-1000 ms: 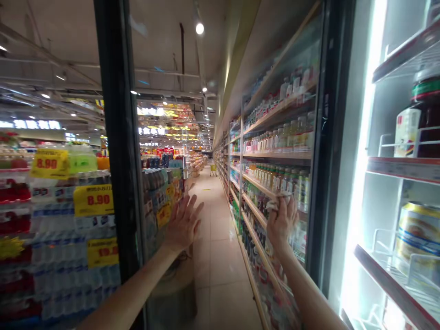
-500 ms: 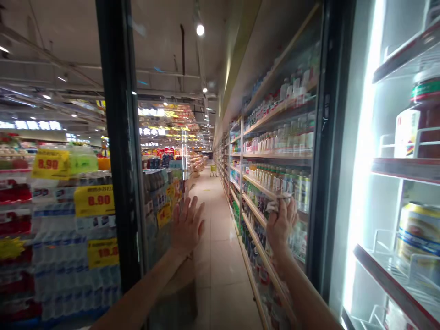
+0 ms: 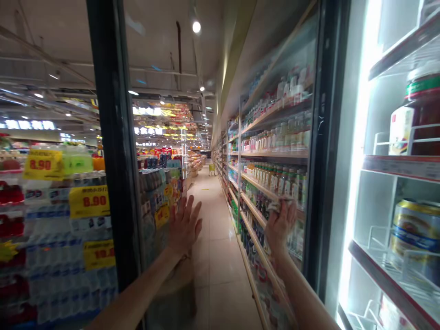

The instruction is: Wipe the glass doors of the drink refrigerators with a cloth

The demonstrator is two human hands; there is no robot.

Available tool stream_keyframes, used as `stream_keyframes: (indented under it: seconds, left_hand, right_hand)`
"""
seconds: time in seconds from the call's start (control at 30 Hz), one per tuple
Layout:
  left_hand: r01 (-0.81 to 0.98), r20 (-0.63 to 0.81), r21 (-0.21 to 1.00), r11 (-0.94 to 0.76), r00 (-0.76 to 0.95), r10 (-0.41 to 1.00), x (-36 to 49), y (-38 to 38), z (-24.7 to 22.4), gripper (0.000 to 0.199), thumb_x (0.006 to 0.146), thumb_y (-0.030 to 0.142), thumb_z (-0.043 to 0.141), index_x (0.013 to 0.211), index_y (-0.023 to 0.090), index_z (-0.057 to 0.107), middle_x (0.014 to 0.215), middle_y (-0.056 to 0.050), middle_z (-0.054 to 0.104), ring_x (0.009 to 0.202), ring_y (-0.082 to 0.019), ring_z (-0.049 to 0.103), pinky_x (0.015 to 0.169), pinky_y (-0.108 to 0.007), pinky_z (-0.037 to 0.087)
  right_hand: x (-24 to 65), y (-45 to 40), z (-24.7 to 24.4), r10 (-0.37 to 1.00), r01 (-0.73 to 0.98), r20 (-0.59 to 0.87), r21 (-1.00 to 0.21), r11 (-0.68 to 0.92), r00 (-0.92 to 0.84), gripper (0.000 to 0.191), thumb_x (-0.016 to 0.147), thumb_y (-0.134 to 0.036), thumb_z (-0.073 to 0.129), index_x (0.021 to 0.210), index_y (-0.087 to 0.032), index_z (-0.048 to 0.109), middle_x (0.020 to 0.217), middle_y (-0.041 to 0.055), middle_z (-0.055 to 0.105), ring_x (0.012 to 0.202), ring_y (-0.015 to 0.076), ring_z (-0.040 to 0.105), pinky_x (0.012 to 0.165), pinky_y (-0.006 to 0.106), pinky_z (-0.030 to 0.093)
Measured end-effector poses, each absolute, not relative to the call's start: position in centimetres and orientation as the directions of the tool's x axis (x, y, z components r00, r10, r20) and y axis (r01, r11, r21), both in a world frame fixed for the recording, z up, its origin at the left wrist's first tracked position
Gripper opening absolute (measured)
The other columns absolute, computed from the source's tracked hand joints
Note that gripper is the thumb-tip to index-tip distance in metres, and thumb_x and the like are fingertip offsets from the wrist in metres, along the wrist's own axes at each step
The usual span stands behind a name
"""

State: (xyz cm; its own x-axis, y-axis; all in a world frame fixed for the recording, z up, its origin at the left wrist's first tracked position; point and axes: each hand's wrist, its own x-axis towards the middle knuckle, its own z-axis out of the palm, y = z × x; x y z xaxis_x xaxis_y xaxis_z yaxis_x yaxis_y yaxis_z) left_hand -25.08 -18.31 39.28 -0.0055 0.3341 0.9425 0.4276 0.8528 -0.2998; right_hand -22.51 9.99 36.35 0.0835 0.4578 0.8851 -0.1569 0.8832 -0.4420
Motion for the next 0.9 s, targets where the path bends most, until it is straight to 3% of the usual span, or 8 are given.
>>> stream_keyframes:
  seconds: [0.13, 0.2, 0.27, 0.43, 0.5, 0.67, 0.73, 0.9]
  left_hand:
    - [0.437, 0.943, -0.295, 0.85, -0.012, 0.333, -25.2, -18.4, 39.2, 0.057, 0.086, 0.029, 0.046, 0.14, 0.021, 0.029, 0.143, -0.009, 0.034, 0.139, -0.021, 0.011, 0.113, -0.047, 0.007]
    - [0.432, 0.941, -0.298, 0.851, -0.018, 0.338, -25.1, -18.4, 39.3, 0.056, 0.086, 0.03, 0.046, 0.139, 0.021, 0.031, 0.143, -0.009, 0.034, 0.139, -0.022, 0.011, 0.113, -0.047, 0.008]
    - [0.432, 0.939, -0.302, 0.85, -0.017, 0.342, -24.9, -18.4, 39.3, 0.054, 0.086, 0.03, 0.046, 0.138, 0.021, 0.033, 0.143, -0.009, 0.035, 0.139, -0.022, 0.011, 0.113, -0.047, 0.008]
    - [0.424, 0.94, -0.306, 0.852, -0.011, 0.342, -24.8, -18.3, 39.2, 0.056, 0.085, 0.031, 0.046, 0.139, 0.021, 0.031, 0.143, -0.009, 0.034, 0.139, -0.022, 0.011, 0.113, -0.048, 0.007]
    - [0.419, 0.939, -0.305, 0.856, -0.02, 0.344, -24.8, -18.3, 39.2, 0.058, 0.085, 0.031, 0.047, 0.139, 0.021, 0.03, 0.144, -0.009, 0.033, 0.139, -0.023, 0.011, 0.113, -0.048, 0.007]
    - [0.429, 0.939, -0.303, 0.851, -0.017, 0.343, -24.8, -18.5, 39.3, 0.058, 0.086, 0.032, 0.046, 0.14, 0.022, 0.029, 0.144, -0.009, 0.033, 0.139, -0.022, 0.013, 0.113, -0.047, 0.007]
    - [0.431, 0.938, -0.301, 0.85, -0.024, 0.345, -24.7, -18.4, 39.3, 0.057, 0.086, 0.032, 0.046, 0.139, 0.022, 0.03, 0.143, -0.008, 0.034, 0.139, -0.022, 0.012, 0.114, -0.047, 0.007]
    - [0.431, 0.939, -0.3, 0.851, -0.021, 0.342, -24.6, -18.3, 39.3, 0.059, 0.085, 0.032, 0.046, 0.14, 0.021, 0.028, 0.144, -0.009, 0.033, 0.139, -0.022, 0.012, 0.114, -0.047, 0.006]
  right_hand:
    - [-22.1, 5.9, 36.0, -0.074, -0.204, 0.993, 0.053, 0.978, -0.095, 0.039, 0.082, -0.019, 0.043, 0.121, -0.023, 0.052, 0.141, 0.0106, 0.039, 0.135, 0.0266, 0.027, 0.106, 0.052, 0.024]
    - [-22.1, 5.9, 36.1, -0.192, -0.205, 0.974, 0.164, 0.965, -0.123, 0.037, 0.082, -0.018, 0.044, 0.116, -0.025, 0.054, 0.138, 0.0085, 0.042, 0.134, 0.0249, 0.029, 0.107, 0.051, 0.022]
    - [-22.2, 7.9, 36.4, -0.082, -0.155, 0.993, 0.069, 0.986, -0.08, 0.037, 0.082, -0.019, 0.043, 0.116, -0.024, 0.055, 0.137, 0.0098, 0.043, 0.133, 0.0252, 0.03, 0.106, 0.052, 0.023]
    - [-22.5, 11.4, 37.3, 0.438, -0.124, 0.894, -0.426, 0.896, 0.093, 0.045, 0.085, -0.025, 0.037, 0.127, -0.016, 0.047, 0.139, 0.0185, 0.039, 0.132, 0.0308, 0.031, 0.101, 0.058, 0.029]
    - [-22.4, 9.6, 37.3, 0.339, -0.141, 0.939, -0.328, 0.934, 0.062, 0.044, 0.084, -0.024, 0.039, 0.127, -0.017, 0.047, 0.14, 0.0167, 0.038, 0.133, 0.03, 0.029, 0.102, 0.056, 0.028]
    - [-21.9, 5.7, 36.8, -0.208, -0.217, 0.971, 0.179, 0.96, -0.12, 0.039, 0.08, -0.018, 0.044, 0.117, -0.025, 0.054, 0.139, 0.0081, 0.041, 0.134, 0.0251, 0.029, 0.107, 0.051, 0.022]
    - [-22.0, 7.4, 37.0, -0.133, -0.184, 0.986, 0.112, 0.976, -0.104, 0.039, 0.08, -0.019, 0.043, 0.116, -0.025, 0.055, 0.139, 0.008, 0.042, 0.133, 0.0253, 0.03, 0.107, 0.052, 0.022]
    - [-22.5, 11.6, 38.1, 0.471, -0.132, 0.878, -0.459, 0.879, 0.081, 0.046, 0.083, -0.025, 0.036, 0.127, -0.016, 0.047, 0.139, 0.0172, 0.039, 0.131, 0.0296, 0.032, 0.101, 0.056, 0.029]
